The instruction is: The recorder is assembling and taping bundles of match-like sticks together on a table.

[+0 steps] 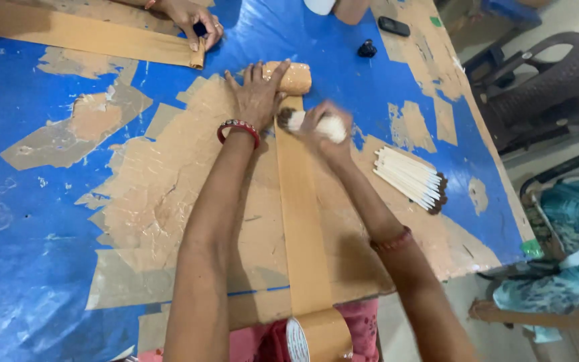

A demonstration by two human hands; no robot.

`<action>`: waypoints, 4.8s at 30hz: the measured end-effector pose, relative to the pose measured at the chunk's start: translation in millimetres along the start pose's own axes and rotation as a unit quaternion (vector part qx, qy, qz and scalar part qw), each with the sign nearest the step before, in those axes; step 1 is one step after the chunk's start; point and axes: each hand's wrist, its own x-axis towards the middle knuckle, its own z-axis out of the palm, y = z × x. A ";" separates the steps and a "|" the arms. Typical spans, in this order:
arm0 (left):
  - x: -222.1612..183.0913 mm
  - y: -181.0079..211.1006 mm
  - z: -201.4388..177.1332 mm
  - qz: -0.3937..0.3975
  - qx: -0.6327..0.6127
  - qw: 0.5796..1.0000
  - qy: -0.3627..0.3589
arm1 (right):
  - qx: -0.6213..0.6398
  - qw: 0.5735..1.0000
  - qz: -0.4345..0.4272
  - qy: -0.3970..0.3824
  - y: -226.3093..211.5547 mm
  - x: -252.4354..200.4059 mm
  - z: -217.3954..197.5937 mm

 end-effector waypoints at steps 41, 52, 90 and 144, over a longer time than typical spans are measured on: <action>0.3 2.8 -0.9 0.000 -0.011 1.000 -0.007 | -0.099 0.971 -0.176 0.131 39.4 66.0 44.9; -1.8 -1.5 6.8 -0.006 -0.011 1.000 -0.003 | -0.102 0.983 -0.096 0.121 69.5 9.7 4.9; 1.3 -2.7 16.3 0.013 -0.007 0.999 0.032 | 0.104 0.976 0.159 0.102 24.8 -85.6 -18.7; -1.0 -6.1 10.5 0.028 0.011 0.999 0.031 | -0.029 1.000 -0.003 0.008 -24.2 -144.3 4.4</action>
